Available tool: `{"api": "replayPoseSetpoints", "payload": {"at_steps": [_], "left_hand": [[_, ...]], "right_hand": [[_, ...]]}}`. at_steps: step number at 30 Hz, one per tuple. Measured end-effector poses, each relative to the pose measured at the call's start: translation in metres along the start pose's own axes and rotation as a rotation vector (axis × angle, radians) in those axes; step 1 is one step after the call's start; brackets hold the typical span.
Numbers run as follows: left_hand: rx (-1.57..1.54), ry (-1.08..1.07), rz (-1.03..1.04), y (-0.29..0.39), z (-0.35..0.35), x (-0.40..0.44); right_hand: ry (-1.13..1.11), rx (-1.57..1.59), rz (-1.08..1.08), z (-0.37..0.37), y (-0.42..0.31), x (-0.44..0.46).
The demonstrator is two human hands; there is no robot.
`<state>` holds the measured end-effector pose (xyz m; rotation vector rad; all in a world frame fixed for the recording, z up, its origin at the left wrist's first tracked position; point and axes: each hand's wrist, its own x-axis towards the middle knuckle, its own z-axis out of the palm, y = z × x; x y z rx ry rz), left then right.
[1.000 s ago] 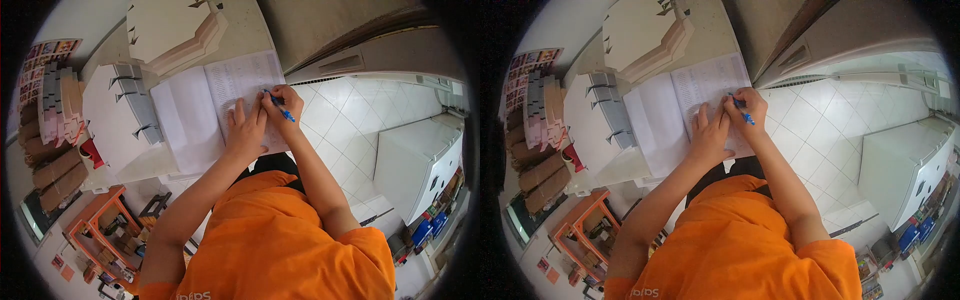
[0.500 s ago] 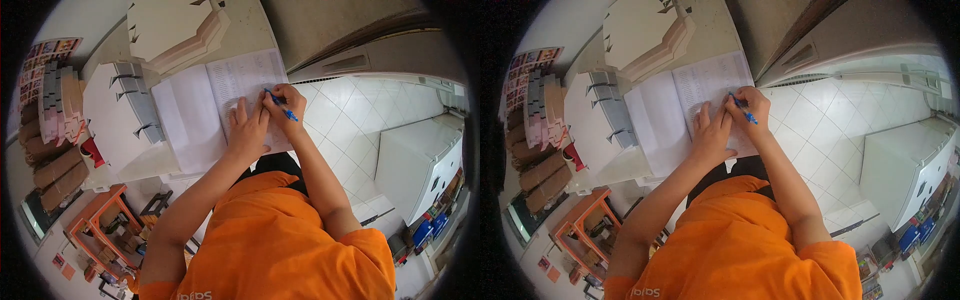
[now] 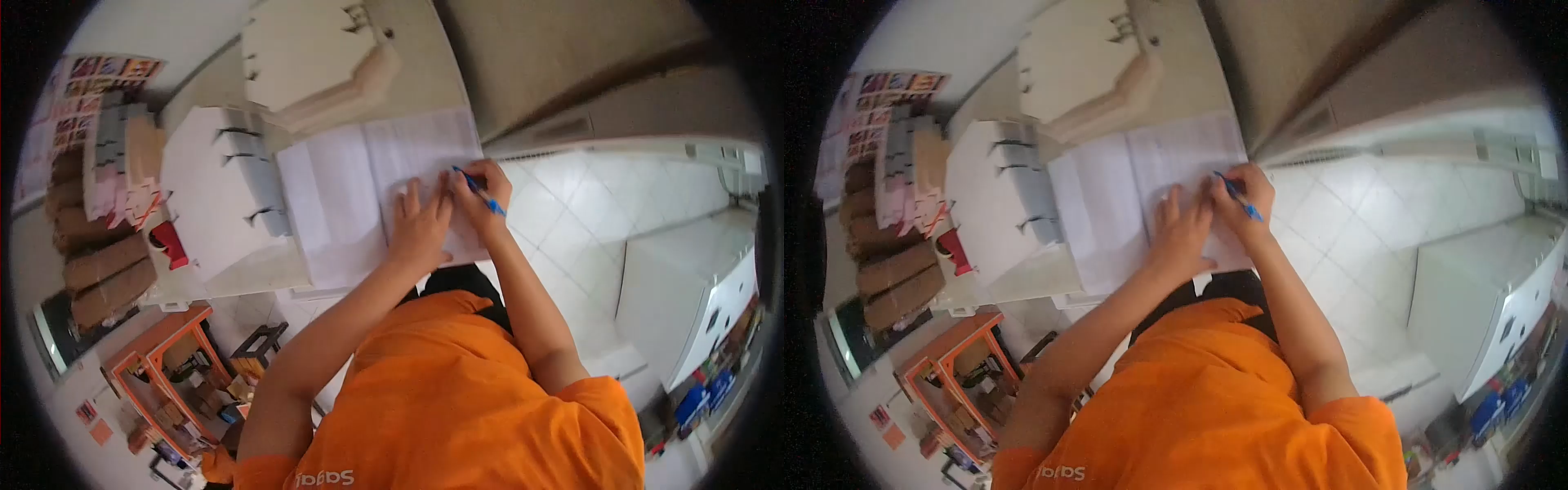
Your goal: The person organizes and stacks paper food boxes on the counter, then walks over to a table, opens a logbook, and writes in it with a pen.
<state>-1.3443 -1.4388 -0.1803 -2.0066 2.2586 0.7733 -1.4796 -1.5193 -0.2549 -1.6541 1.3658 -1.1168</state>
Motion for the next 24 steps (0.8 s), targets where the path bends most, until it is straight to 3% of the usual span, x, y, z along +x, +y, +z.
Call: {"api": "replayPoseSetpoints", "payload": {"at_steps": [1,4,6,12,20,24], "left_hand": [[-0.001,0.017,0.019,-0.002,-0.001,-0.002],[-0.028,0.078,0.08,-0.015,0.004,-0.019],[-0.09,0.096,0.175,-0.024,0.002,-0.032],[-0.031,0.144,0.142,-0.018,0.004,-0.021],[-0.016,0.485,0.103,-0.012,0.059,0.008],[-0.037,0.477,0.089,-0.011,0.057,0.009]], "right_hand": [[-0.01,0.008,-0.013,0.0,-0.003,0.002],[-0.081,-0.067,-0.382,-0.004,-0.02,0.015],[-0.14,0.033,-0.244,-0.003,-0.025,0.016],[-0.273,0.168,0.044,0.0,-0.005,0.023],[-0.115,0.035,-0.019,0.002,0.005,0.012],[-0.106,0.001,-0.066,-0.001,0.003,0.011]]}}
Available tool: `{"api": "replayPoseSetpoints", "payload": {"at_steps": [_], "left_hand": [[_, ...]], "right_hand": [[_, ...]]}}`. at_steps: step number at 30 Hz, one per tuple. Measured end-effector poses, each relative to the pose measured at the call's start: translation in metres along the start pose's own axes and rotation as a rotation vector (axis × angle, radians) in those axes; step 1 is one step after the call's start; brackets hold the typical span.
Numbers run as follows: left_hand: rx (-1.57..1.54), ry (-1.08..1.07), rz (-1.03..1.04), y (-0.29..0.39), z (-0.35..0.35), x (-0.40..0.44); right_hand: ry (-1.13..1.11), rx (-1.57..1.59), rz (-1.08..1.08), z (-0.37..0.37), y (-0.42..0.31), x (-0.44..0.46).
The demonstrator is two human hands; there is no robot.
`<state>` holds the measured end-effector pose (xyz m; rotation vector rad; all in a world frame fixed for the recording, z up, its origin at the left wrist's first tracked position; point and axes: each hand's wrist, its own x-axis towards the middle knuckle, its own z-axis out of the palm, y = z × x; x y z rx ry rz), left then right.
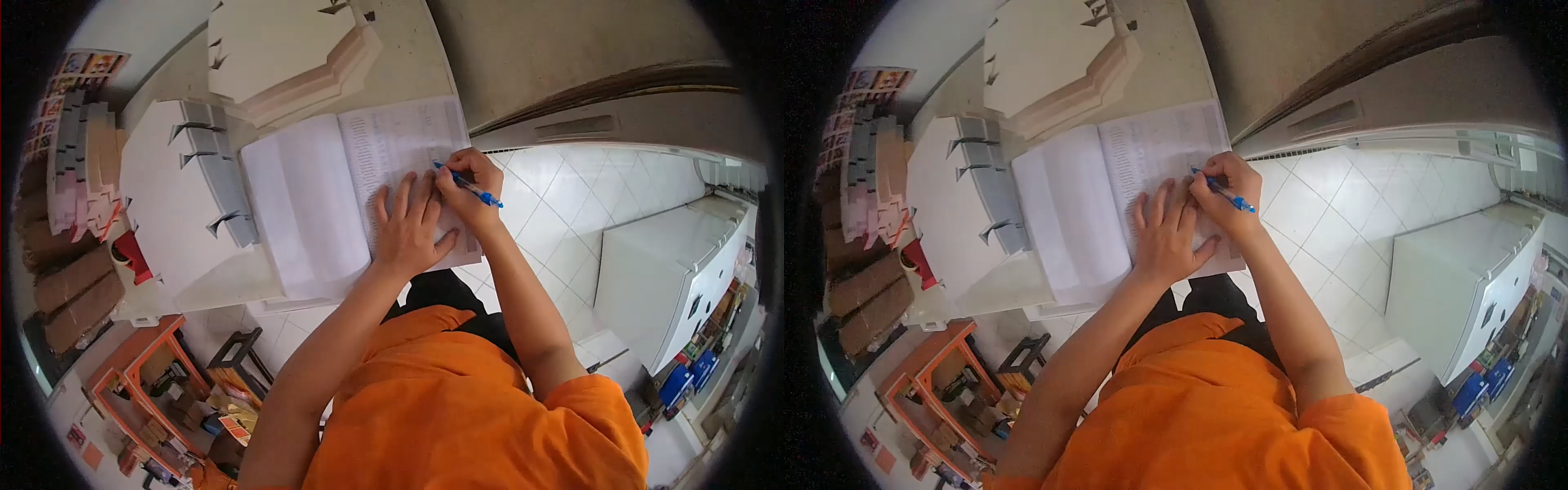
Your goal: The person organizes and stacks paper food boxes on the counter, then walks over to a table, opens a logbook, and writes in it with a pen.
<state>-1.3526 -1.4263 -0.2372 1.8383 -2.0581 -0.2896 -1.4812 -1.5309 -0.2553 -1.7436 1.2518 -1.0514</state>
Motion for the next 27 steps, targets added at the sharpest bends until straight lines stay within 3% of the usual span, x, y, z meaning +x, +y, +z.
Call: {"api": "replayPoseSetpoints", "payload": {"at_steps": [27], "left_hand": [[0.019,0.019,0.003,0.001,-0.001,0.006]], "right_hand": [[0.078,-0.052,0.024,0.006,-0.009,0.0]]}}
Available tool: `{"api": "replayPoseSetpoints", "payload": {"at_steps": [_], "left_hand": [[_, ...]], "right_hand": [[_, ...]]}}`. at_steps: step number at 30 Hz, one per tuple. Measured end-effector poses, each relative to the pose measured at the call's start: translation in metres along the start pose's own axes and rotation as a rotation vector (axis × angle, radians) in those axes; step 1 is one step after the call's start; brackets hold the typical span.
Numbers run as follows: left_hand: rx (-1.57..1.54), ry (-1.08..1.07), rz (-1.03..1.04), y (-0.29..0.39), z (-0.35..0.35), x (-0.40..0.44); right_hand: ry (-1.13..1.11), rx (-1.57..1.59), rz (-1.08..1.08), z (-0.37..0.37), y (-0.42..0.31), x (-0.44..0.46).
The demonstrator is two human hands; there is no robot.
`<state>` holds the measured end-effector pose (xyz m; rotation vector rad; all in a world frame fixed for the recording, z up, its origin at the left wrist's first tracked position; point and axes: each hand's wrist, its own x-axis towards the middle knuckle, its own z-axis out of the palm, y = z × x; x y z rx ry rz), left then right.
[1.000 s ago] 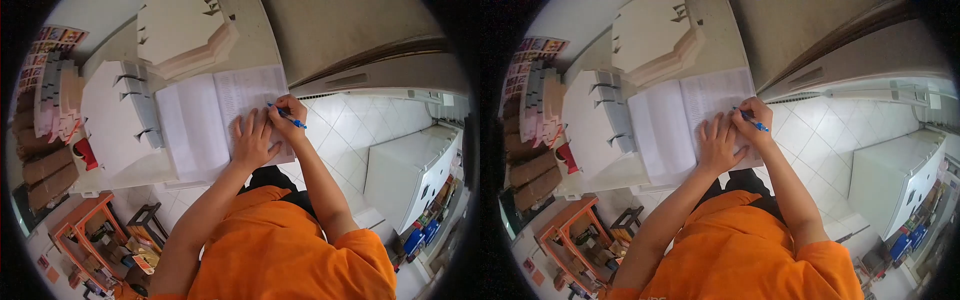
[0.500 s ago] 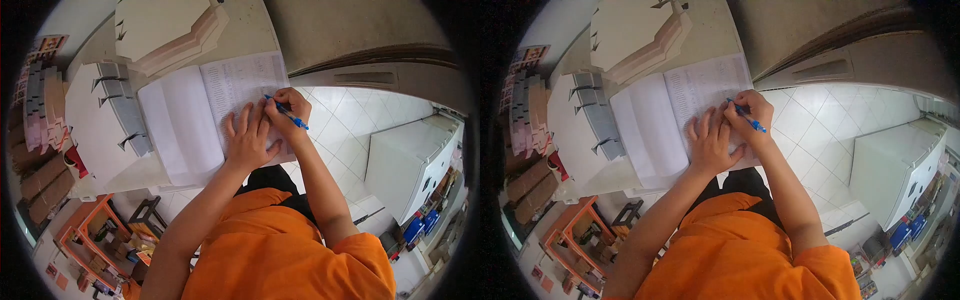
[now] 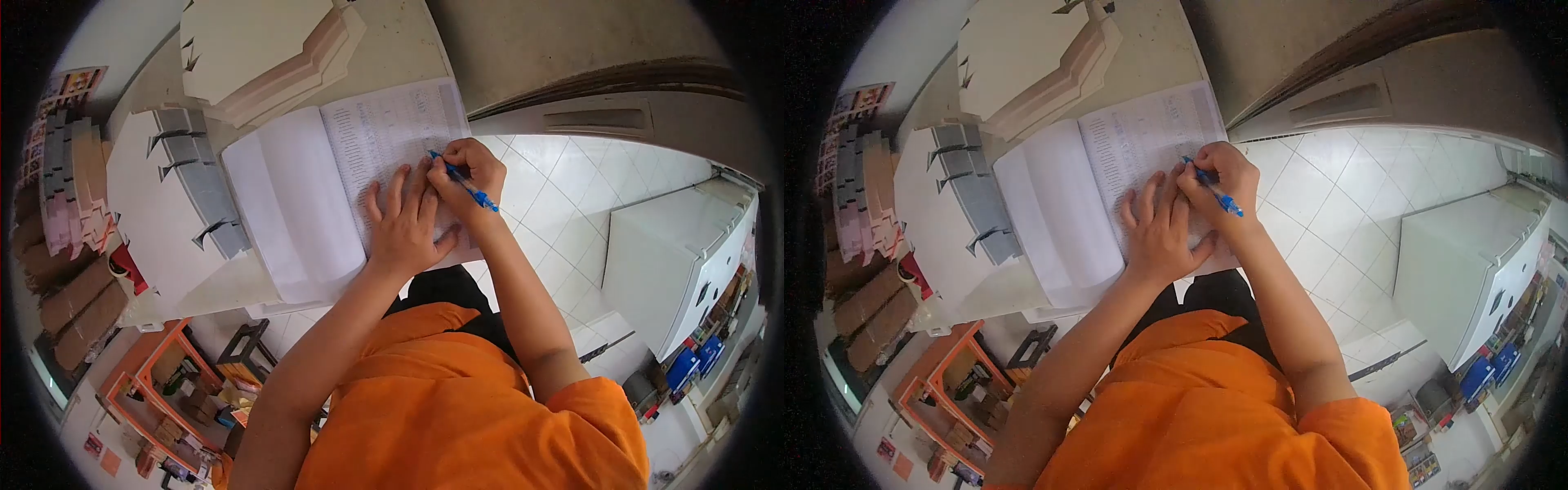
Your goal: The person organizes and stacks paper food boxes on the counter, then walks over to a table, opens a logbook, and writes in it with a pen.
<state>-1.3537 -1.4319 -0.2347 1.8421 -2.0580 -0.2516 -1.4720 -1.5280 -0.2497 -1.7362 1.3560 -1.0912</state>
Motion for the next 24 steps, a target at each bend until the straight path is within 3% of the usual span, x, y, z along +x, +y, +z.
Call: {"api": "replayPoseSetpoints", "payload": {"at_steps": [24], "left_hand": [[0.009,-0.017,-0.009,-0.0008,0.0026,-0.0019]], "right_hand": [[-0.003,0.03,-0.017,-0.0001,0.0035,0.0002]]}}
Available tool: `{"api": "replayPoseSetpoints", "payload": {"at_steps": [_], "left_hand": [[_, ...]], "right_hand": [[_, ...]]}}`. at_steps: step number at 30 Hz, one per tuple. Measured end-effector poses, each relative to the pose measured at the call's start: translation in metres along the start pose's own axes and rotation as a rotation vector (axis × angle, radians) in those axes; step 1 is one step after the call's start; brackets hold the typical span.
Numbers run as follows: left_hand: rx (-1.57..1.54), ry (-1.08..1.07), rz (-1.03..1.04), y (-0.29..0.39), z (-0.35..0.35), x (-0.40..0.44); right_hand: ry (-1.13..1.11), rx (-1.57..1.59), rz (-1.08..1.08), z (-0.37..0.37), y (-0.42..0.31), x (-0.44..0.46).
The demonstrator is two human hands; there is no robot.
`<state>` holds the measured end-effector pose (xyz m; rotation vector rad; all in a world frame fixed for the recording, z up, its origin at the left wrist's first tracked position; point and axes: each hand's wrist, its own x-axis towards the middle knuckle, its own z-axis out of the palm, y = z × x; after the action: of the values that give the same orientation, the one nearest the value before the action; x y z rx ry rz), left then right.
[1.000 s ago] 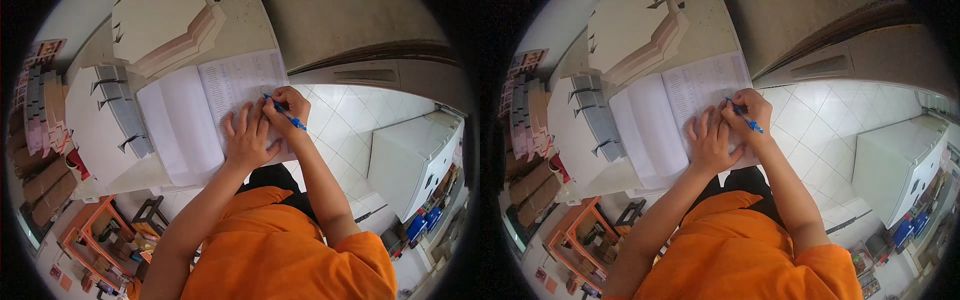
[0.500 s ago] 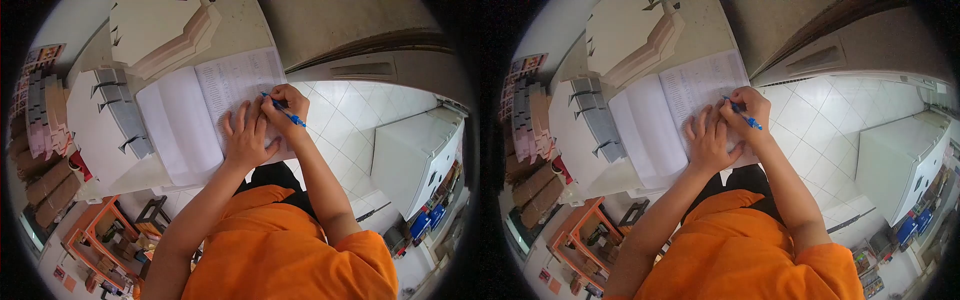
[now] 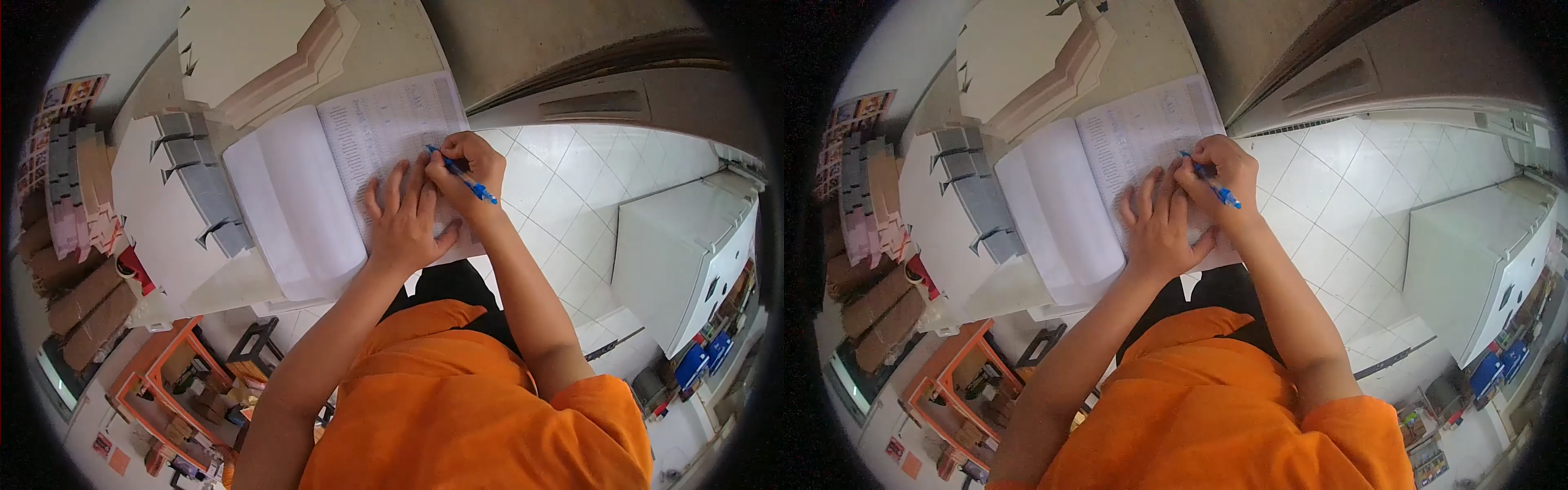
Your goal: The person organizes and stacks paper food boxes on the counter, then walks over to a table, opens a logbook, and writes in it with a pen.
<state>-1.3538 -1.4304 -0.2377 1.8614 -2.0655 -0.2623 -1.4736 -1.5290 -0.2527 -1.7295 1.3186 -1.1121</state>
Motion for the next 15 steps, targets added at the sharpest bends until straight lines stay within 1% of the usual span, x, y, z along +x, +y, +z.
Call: {"api": "replayPoseSetpoints", "payload": {"at_steps": [1,4,10,13,15], "left_hand": [[0.01,0.007,0.009,0.0,0.0,0.0],[0.009,0.0,0.009,0.002,-0.002,0.002],[-0.001,-0.012,-0.002,0.001,-0.001,0.0],[0.025,0.002,0.014,0.0,0.0,0.001],[0.026,0.018,0.03,0.001,-0.001,0.004]], "right_hand": [[-0.004,0.0,-0.015,-0.001,0.0,0.0],[-0.029,0.016,0.037,-0.002,0.0,0.0],[0.027,0.006,0.021,0.0,-0.004,0.001],[-0.045,0.031,0.069,-0.004,-0.004,0.002],[0.013,0.052,0.024,-0.002,0.006,0.003]]}}
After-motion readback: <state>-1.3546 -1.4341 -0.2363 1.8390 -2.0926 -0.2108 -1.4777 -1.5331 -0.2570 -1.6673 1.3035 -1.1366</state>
